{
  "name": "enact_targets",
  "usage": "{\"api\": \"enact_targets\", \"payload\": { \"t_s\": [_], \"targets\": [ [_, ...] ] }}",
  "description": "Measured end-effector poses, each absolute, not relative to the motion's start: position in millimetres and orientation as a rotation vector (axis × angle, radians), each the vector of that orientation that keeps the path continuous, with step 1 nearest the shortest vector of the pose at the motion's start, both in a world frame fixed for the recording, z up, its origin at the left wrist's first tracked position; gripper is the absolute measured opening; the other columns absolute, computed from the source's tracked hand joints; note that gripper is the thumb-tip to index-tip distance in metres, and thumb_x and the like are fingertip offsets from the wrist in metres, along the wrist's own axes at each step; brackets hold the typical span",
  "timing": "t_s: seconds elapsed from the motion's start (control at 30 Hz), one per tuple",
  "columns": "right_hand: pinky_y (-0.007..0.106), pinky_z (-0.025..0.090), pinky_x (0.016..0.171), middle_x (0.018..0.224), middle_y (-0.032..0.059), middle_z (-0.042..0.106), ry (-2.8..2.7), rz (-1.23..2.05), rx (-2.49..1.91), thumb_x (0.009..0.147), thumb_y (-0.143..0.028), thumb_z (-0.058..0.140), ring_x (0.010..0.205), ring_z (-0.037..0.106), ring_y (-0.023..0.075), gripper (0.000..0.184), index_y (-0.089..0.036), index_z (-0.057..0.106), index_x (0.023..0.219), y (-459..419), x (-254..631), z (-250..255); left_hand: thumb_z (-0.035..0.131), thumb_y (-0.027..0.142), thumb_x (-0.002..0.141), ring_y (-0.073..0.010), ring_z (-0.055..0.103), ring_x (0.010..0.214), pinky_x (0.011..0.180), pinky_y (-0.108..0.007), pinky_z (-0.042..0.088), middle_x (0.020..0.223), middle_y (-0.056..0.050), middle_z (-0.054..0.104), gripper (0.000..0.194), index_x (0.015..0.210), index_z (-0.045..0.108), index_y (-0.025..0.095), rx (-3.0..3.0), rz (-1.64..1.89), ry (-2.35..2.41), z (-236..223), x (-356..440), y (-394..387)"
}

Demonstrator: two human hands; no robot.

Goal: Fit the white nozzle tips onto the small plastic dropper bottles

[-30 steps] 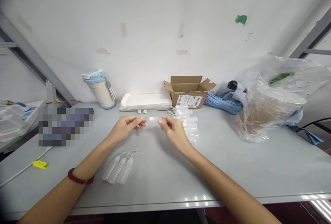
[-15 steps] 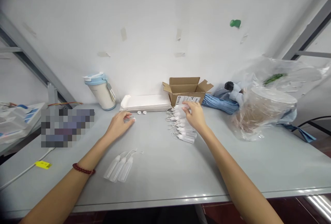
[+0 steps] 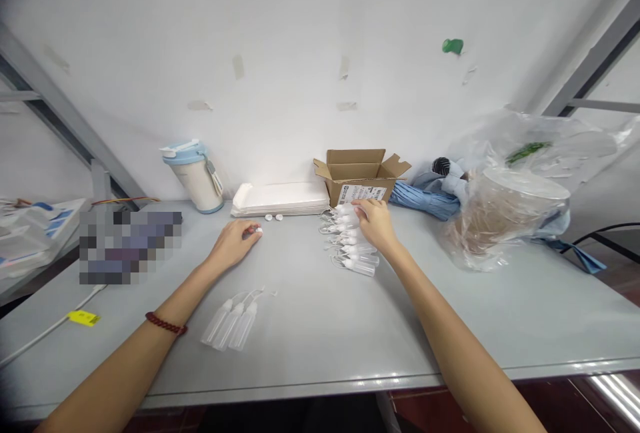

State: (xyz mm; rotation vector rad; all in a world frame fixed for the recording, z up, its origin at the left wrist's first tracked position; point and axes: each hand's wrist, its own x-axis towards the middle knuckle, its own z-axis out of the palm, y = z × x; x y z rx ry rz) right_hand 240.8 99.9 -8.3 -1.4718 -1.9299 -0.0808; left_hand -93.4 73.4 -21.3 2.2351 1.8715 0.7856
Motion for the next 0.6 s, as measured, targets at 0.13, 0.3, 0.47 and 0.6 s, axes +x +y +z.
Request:
{"api": "enact_targets", "payload": {
  "t_s": [0.13, 0.3, 0.47, 0.6],
  "targets": [
    [0.039, 0.038, 0.083, 0.092, 0.0109, 0.066, -1.883, -0.101, -1.459, 0.083, -0.019, 0.043, 0.091, 0.055, 0.0253, 0.030, -0.018, 0.071, 0.094, 101.2, 241.5, -10.4, 0.050, 0.026, 0.079, -0.0229, 0.058, 0.085, 0.084, -0.034, 0.043, 0.084, -0.007, 0.066, 0.026, 0.094, 0.068, 0.015, 2.244, 0.774, 1.857, -21.4, -92.9, 73.6],
    [0.040, 0.040, 0.083, 0.092, 0.0113, 0.064, -1.849, -0.110, -1.459, 0.084, -0.018, 0.042, 0.090, 0.055, 0.0255, 0.031, -0.018, 0.071, 0.094, 101.6, 243.9, -11.1, 0.049, 0.024, 0.079, -0.0230, 0.058, 0.085, 0.084, -0.034, 0.043, 0.084, -0.007, 0.066, 0.025, 0.094, 0.068, 0.014, 2.252, 0.764, 1.857, -21.3, -92.1, 73.1],
    [0.043, 0.042, 0.085, 0.098, 0.0155, 0.062, -1.785, -0.186, -1.438, 0.083, -0.021, 0.046, 0.095, 0.054, 0.0287, 0.026, -0.013, 0.066, 0.096, 90.1, 233.4, -0.4, 0.050, 0.024, 0.078, -0.0240, 0.058, 0.086, 0.083, -0.035, 0.044, 0.085, -0.008, 0.066, 0.025, 0.093, 0.067, 0.015, 2.259, 0.744, 1.857, -20.8, -93.0, 72.5],
    [0.037, 0.045, 0.081, 0.091, 0.0112, 0.063, -1.920, -0.046, -1.164, 0.089, -0.025, 0.044, 0.088, 0.057, 0.0233, 0.020, -0.016, 0.061, 0.097, 54.1, 194.7, 10.9, 0.051, 0.024, 0.077, -0.0246, 0.058, 0.086, 0.081, -0.035, 0.045, 0.085, -0.008, 0.067, 0.022, 0.090, 0.067, 0.016, 2.270, 0.702, 1.837, -19.9, -95.0, 70.6]
  ]
}}
